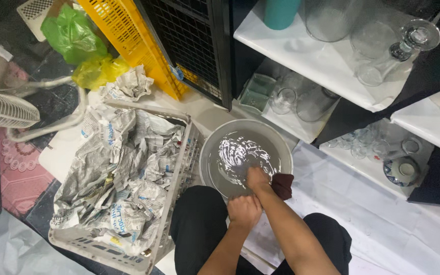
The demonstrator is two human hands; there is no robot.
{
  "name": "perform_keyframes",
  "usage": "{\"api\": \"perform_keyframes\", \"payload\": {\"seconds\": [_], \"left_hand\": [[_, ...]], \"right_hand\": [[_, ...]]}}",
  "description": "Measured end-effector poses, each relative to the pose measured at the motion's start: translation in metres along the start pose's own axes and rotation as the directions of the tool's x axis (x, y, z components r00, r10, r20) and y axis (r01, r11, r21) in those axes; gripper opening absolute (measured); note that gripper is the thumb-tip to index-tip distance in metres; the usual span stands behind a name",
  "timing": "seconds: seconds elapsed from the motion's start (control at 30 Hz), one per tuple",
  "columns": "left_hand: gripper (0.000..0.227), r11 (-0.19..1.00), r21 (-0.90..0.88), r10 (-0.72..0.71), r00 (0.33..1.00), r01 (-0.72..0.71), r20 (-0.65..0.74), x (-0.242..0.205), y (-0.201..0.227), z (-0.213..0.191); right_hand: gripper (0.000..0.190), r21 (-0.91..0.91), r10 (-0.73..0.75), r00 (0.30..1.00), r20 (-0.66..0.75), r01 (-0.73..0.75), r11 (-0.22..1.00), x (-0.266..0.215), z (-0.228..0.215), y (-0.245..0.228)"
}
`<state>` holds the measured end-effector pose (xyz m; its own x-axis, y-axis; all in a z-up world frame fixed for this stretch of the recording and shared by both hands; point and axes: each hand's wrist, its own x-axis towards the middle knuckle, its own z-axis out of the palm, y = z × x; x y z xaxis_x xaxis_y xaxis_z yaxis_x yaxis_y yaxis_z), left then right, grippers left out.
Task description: The person unwraps small ceramic items from newspaper, washes them in a bucket of water, and places them on a shelf. The items include a small blue cup, a brown cup, and a white mug.
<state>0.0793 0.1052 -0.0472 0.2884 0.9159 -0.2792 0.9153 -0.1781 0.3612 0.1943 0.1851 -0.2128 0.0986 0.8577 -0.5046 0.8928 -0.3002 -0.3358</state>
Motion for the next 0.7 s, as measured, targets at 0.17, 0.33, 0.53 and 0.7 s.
{"api": "perform_keyframes", "payload": {"seconds": [0.17,0.33,0.53,0.7], "left_hand": [[0.041,0.999,-0.007,0.036,0.996,-0.037,-0.078,-0.002,-0.001,0.0],[0.041,0.999,-0.037,-0.008,1.0,0.008,-0.006,-0.004,-0.002,0.004],[0.037,1.0,-0.001,0.02,0.998,-0.02,0.065,0.001,-0.003,-0.004],[0.041,0.998,-0.051,-0.02,0.996,0.025,0.083,-0.003,0.0,-0.006]], "right_hand": [[0.039,0.101,0.01,0.996,0.085,-0.019,0.995,-0.01,-0.013,-0.006],[0.031,0.216,-0.154,0.983,-0.099,0.172,0.961,-0.042,-0.054,-0.023],[0.034,0.299,-0.138,0.965,-0.225,0.203,0.933,-0.099,-0.099,-0.038],[0.03,0.342,-0.146,0.967,-0.208,0.212,0.916,-0.139,-0.111,-0.037]]}}
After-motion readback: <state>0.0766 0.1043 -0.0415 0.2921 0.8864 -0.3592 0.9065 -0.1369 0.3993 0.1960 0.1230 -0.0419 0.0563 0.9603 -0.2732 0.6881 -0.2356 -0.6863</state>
